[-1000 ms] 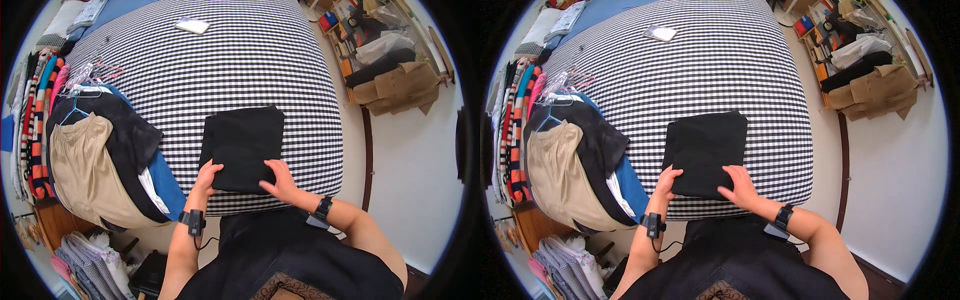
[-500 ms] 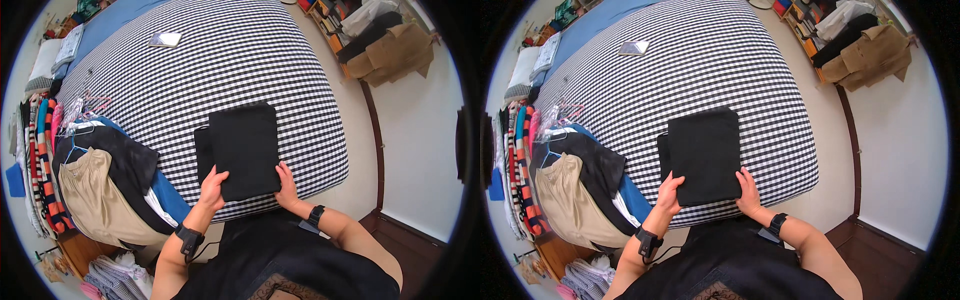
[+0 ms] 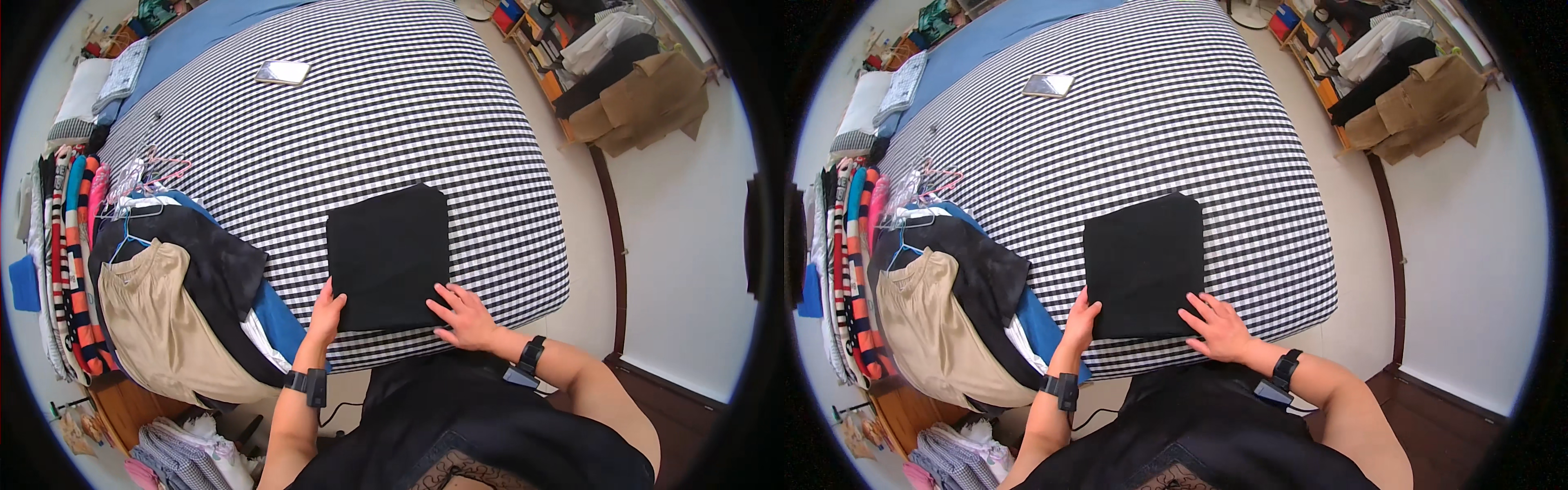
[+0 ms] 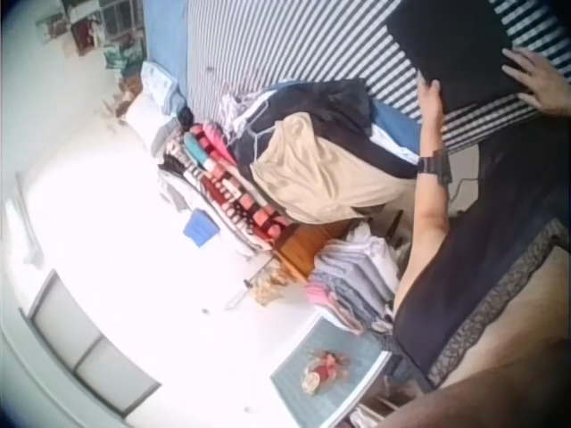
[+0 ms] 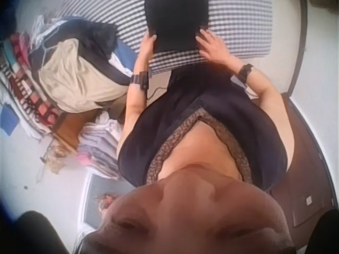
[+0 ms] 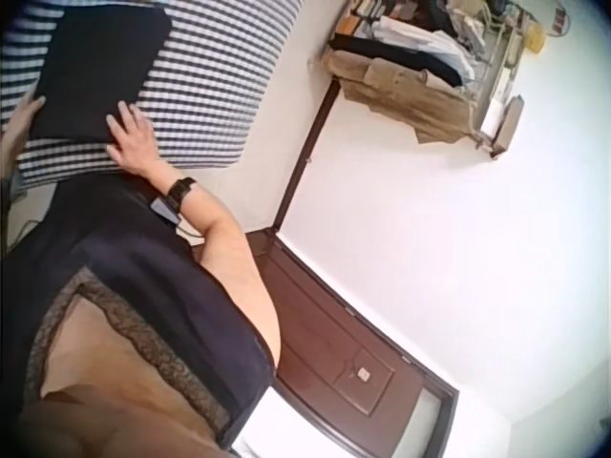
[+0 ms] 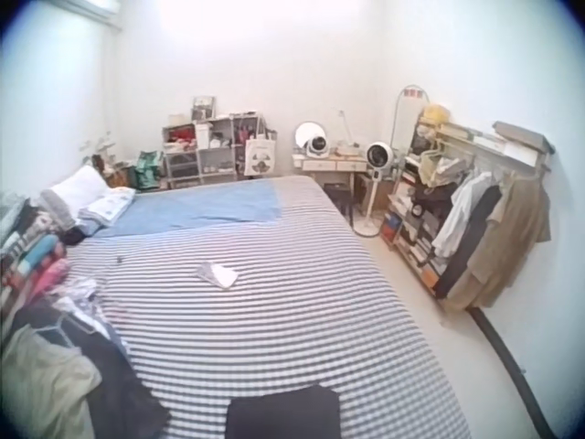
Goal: Folding and organizing various items of clothing on a bed.
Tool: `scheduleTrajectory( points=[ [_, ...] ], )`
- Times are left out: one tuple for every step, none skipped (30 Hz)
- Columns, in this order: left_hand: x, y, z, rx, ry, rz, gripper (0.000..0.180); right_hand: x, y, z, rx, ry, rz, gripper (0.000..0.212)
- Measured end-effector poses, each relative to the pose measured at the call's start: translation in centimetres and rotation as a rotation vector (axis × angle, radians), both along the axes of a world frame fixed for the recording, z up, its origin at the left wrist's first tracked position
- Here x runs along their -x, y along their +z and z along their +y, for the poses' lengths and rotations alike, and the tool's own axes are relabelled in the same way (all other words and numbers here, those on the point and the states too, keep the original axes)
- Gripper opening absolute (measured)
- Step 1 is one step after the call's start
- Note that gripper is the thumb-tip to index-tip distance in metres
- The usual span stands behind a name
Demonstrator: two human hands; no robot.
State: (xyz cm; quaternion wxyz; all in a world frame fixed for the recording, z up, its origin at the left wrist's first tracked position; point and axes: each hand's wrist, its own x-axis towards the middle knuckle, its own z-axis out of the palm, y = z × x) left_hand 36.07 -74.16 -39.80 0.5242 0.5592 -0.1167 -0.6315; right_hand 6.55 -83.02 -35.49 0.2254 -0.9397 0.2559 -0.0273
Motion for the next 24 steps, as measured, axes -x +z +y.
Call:
scheduleTrajectory(
  points=[
    [-0.5,-1.4,0.2,0.06,-0.003,-0.142,0.055,-1.3,0.4,-1.2,0.015,0.028,-0.024,0.06],
    [-0.7,-2.6,0.9,-0.007,-0.041,-0.451,0.053,-2.9,0.6,-2.2,0.04,0.023,-0.055,0.059],
    [-0.3,-1.3,0.2,-0.232,-0.159,-0.771,0.054,-4.3,0.4,-3.3,0.044,-0.011,-0.063,0.06],
    [0.2,-0.3,-0.2,-0.248,-0.137,-0.851,0.055,-5.7,0.2,-4.3,0.062,-0.042,-0.036,0.061],
    [0.7,0.3,-0.7,-0.263,-0.115,-0.933,0.057,-6.7,-0.2,-5.0,0.08,-0.074,-0.012,0.062],
    [1.0,-0.2,-0.9,-0.174,-0.114,-1.25,0.059,-7.6,-1.4,-5.5,0.091,-0.089,0.046,0.063],
    [1.3,-0.8,-0.9,-0.079,-0.114,-1.566,0.062,-8.0,-2.8,-5.6,0.094,-0.083,0.035,0.063],
    [1.5,-1.2,-1.3,-0.067,-0.129,-1.454,0.065,-8.2,-4.2,-5.4,0.119,-0.06,0.083,0.064],
    [1.9,-2.1,-1.9,-0.067,-0.116,-1.31,0.066,-8.0,-5.2,-5.4,0.149,-0.045,0.135,0.065],
    [1.9,-2.8,-2.1,-0.102,-0.129,-1.318,0.067,-8.1,-5.6,-5.3,0.164,-0.045,0.143,0.066],
    [1.7,-3.3,-2.2,-0.133,-0.141,-1.327,0.069,-8.0,-5.7,-5.2,0.177,-0.045,0.129,0.066],
    [1.1,-3.9,-2.4,-0.17,-0.135,-1.308,0.069,-7.9,-5.6,-5.2,0.141,-0.039,0.117,0.065],
    [0.0,-4.2,-2.4,-0.152,-0.126,-1.321,0.069,-7.8,-5.2,-5.3,0.107,-0.034,0.105,0.065],
    [-1.5,-4.4,-2.3,-0.214,-0.171,-1.082,0.066,-7.6,-4.7,-5.5,0.092,-0.005,0.095,0.065],
    [-2.4,-4.4,-2.5,-0.272,-0.217,-0.841,0.063,-7.2,-4.3,-5.4,0.067,0.0,0.075,0.064],
    [-2.6,-3.8,-3.1,-0.252,-0.218,-0.851,0.063,-6.5,-4.0,-5.5,0.054,-0.009,0.064,0.063],
    [-2.7,-3.1,-3.6,-0.195,-0.204,-0.5,0.06,-5.6,-3.8,-5.6,0.04,-0.019,0.051,0.061],
    [-2.7,-1.7,-4.0,-0.144,-0.183,-0.153,0.058,-4.8,-3.4,-5.8,0.013,-0.029,0.038,0.059],
    [-2.4,-0.2,-4.7,-0.131,-0.189,-0.165,0.058,-3.7,-3.0,-6.2,0.009,-0.053,-0.026,0.057],
    [-1.9,1.3,-5.3,-0.108,-0.149,-0.117,0.057,-2.7,-2.8,-6.8,0.011,-0.098,-0.06,0.056],
    [-1.5,2.8,-5.7,-0.088,-0.108,-0.071,0.056,-1.6,-2.5,-7.3,0.01,-0.141,-0.096,0.056],
    [-1.4,4.3,-6.6,-0.076,-0.129,-0.105,0.053,-0.6,-2.1,-7.9,0.021,-0.195,-0.175,0.054],
    [-1.4,5.9,-7.7,-0.074,-0.157,-0.173,0.052,0.4,-1.8,-8.6,0.031,-0.236,-0.201,0.052],
    [-1.3,8.5,-9.2,-0.031,-0.185,-0.18,0.052,1.5,-1.5,-9.1,0.034,-0.27,-0.235,0.05]
  ],
)
